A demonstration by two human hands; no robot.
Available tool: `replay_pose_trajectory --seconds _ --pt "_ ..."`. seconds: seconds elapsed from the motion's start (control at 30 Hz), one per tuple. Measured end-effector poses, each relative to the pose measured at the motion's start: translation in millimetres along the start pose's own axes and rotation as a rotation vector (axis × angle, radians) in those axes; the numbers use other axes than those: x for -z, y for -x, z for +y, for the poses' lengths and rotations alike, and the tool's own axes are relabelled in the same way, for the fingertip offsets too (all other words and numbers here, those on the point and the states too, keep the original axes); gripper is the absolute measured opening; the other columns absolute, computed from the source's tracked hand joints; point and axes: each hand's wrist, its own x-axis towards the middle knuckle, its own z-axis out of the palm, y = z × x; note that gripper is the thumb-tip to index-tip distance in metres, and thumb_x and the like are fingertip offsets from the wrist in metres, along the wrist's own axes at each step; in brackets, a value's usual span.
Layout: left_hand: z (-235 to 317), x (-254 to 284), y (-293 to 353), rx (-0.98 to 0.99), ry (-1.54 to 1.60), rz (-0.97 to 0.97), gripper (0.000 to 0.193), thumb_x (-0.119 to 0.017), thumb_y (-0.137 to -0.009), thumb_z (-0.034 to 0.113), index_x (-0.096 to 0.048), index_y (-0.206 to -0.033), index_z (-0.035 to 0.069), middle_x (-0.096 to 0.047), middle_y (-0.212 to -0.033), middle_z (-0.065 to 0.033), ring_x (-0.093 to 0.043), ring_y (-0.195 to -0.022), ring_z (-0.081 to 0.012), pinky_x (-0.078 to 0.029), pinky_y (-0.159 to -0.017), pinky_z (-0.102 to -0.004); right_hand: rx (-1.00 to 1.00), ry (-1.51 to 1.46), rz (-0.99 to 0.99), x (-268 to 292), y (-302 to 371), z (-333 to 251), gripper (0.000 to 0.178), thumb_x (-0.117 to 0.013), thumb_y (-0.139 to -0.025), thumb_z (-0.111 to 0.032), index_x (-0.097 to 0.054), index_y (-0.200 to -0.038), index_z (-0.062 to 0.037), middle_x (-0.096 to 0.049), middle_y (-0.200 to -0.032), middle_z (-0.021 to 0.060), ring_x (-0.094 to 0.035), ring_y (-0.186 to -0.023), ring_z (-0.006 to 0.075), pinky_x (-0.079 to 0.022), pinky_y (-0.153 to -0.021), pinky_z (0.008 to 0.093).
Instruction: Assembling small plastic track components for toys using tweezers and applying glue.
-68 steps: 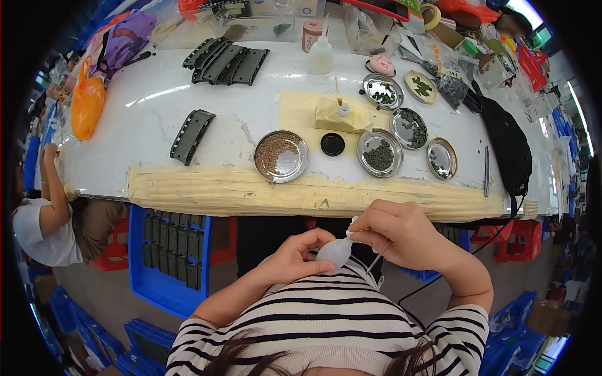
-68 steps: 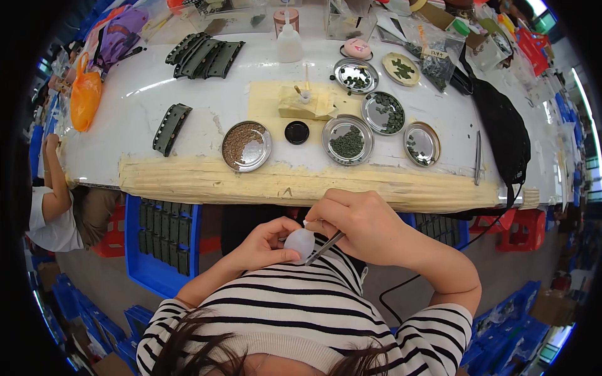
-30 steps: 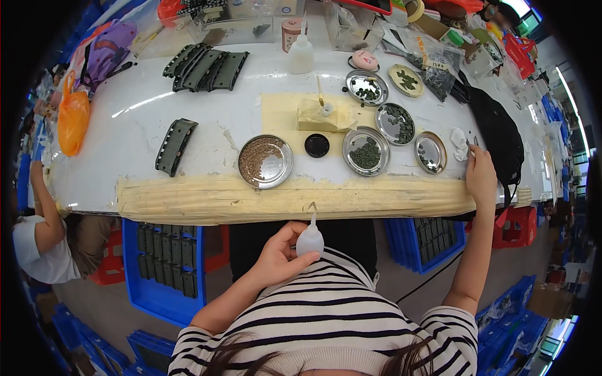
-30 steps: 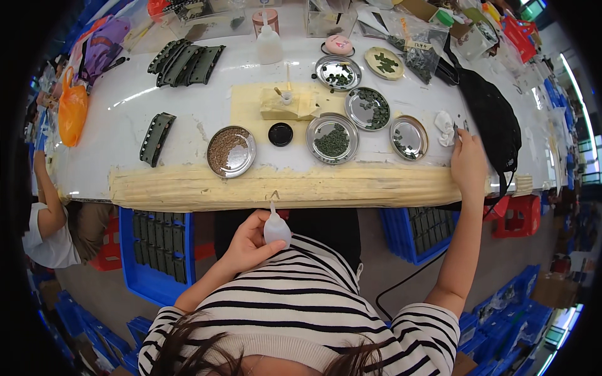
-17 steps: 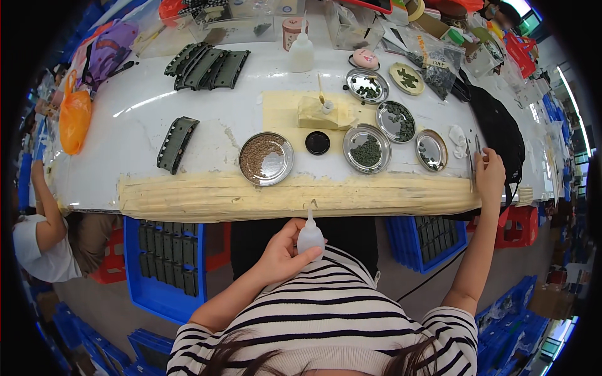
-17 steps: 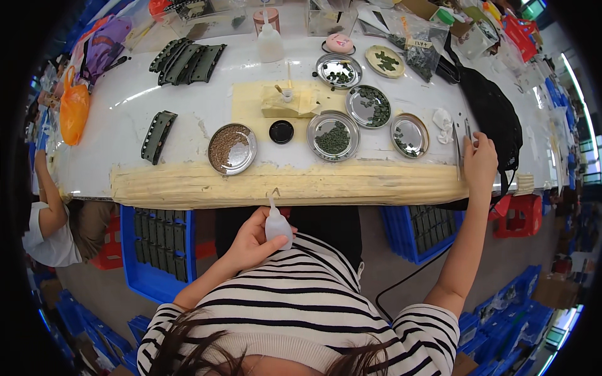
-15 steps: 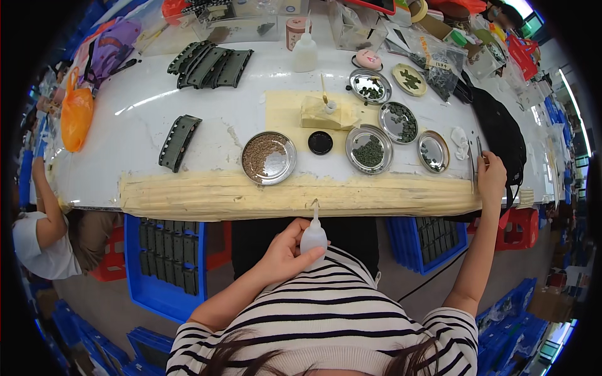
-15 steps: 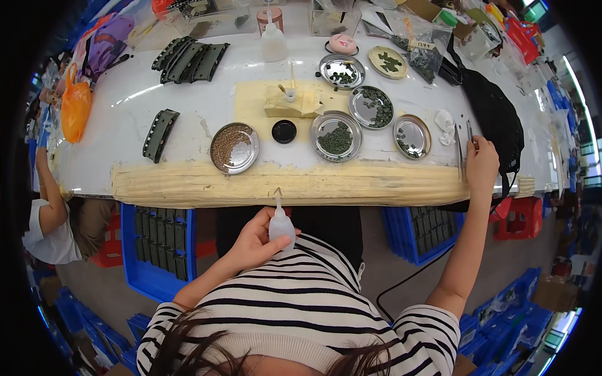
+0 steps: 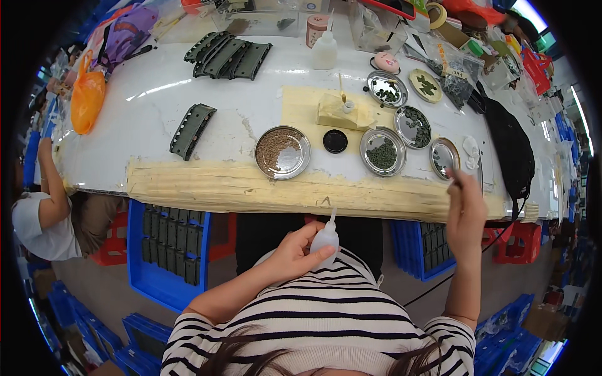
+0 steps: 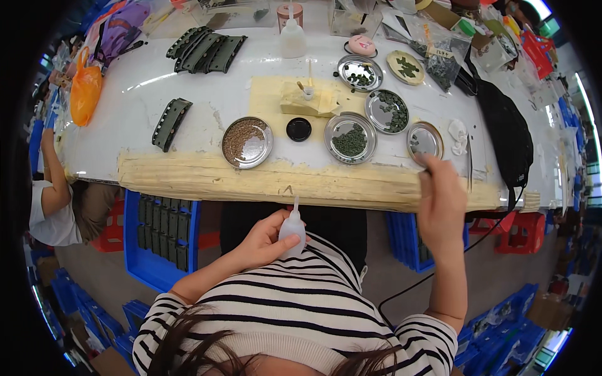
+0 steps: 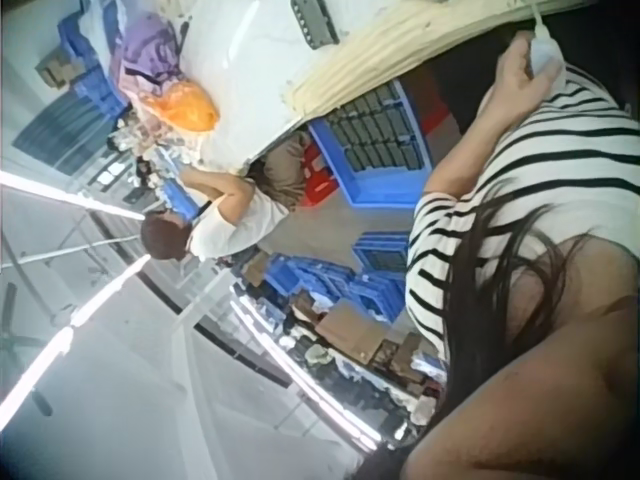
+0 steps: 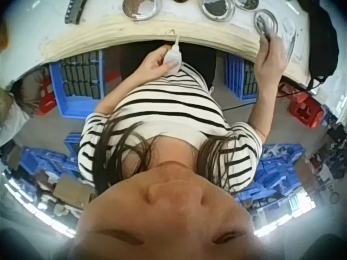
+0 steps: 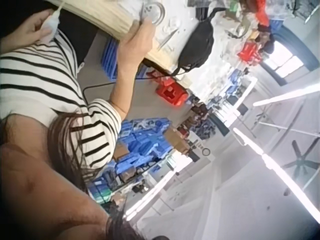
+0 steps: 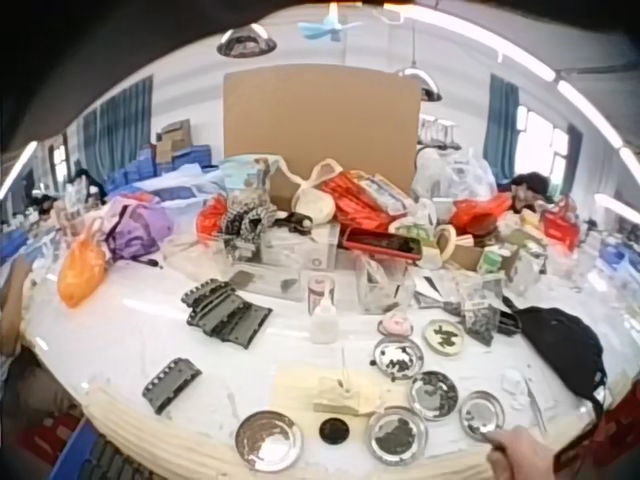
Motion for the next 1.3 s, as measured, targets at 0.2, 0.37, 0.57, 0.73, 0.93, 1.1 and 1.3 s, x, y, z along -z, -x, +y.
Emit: replay_pose_trajectory --seconds 0.2,0.37,0.57,0.73,0.93,1.1,1.3 --pt "11 -6 2 0.045 0.049 -0.040 0.030 -0.060 -0.093 0.018 -0.049 -0.113 -0.001 -0.064 -0.094 -0.0061 -0.060 -0.086 -0.0087 -0.048 -0.075 -0.0239 0.329 0.070 -0.362 -49 32 -44 0.058 -0.060 -0.078 -0.005 -0.050 -0.134 -0.0107 -0.045 -0.074 0.0033 -0.052 -0.060 0.0163 -0.043 -0.049 0.0284" --pt "13 -7 4 0.061 0.083 -0.060 0.029 -0.059 -0.094 0.018 -0.048 -0.113 -0.001 -0.065 -0.097 -0.0084 -0.062 -0.089 -0.0103 -0.049 -0.077 -0.0240 0.377 0.141 -0.368 -53 31 -44 0.062 -0.057 -0.076 -0.008 -0.048 -0.137 -0.0115 -0.040 -0.071 0.0019 -0.050 -0.059 0.0142 -0.042 -0.047 0.0259" --pt "15 -11 2 0.052 0.132 -0.052 0.030 -0.058 -0.094 0.018 -0.047 -0.114 -0.002 -0.065 -0.097 -0.0098 -0.063 -0.091 -0.0121 -0.050 -0.078 -0.0251 0.405 0.111 -0.385 -55 25 -48 0.062 -0.057 -0.076 -0.007 -0.047 -0.137 -0.0092 -0.043 -0.072 0.0025 -0.052 -0.061 0.0150 -0.044 -0.049 0.0278" --pt "16 -11 2 0.066 0.134 -0.049 0.030 -0.058 -0.094 0.017 -0.047 -0.114 -0.002 -0.065 -0.097 -0.0100 -0.063 -0.092 -0.0125 -0.050 -0.078 -0.0252 0.382 0.091 -0.385 -54 24 -51 0.067 -0.057 -0.074 -0.005 -0.042 -0.140 -0.0047 -0.045 -0.076 0.0049 -0.053 -0.064 0.0171 -0.046 -0.052 0.0290" --pt "13 -10 2 0.072 0.163 -0.054 0.030 -0.059 -0.094 0.017 -0.047 -0.114 -0.002 -0.065 -0.097 -0.0100 -0.063 -0.092 -0.0125 -0.050 -0.078 -0.0251 0.400 0.140 -0.453 -48 21 -52 0.071 -0.058 -0.072 -0.004 -0.040 -0.141 -0.0035 -0.045 -0.078 0.0055 -0.054 -0.066 0.0178 -0.047 -0.052 0.0291" --pt "14 -10 2 0.072 0.174 -0.053 0.030 -0.059 -0.094 0.017 -0.047 -0.113 -0.002 -0.065 -0.097 -0.0097 -0.063 -0.092 -0.0124 -0.050 -0.078 -0.0250 0.393 0.148 -0.479 -50 22 -52 0.071 -0.058 -0.072 -0.003 -0.039 -0.141 -0.0027 -0.045 -0.078 0.0055 -0.055 -0.066 0.0167 -0.046 -0.049 0.0280" --pt "12 -10 2 0.059 0.175 -0.057 0.028 -0.059 -0.094 0.017 -0.047 -0.113 -0.001 -0.065 -0.096 -0.0092 -0.063 -0.090 -0.0117 -0.050 -0.077 -0.0249 0.378 0.174 -0.543 -47 19 -56 0.073 -0.057 -0.072 -0.003 -0.036 -0.142 -0.0013 -0.046 -0.079 0.0059 -0.056 -0.064 0.0167 -0.046 -0.047 0.0277"
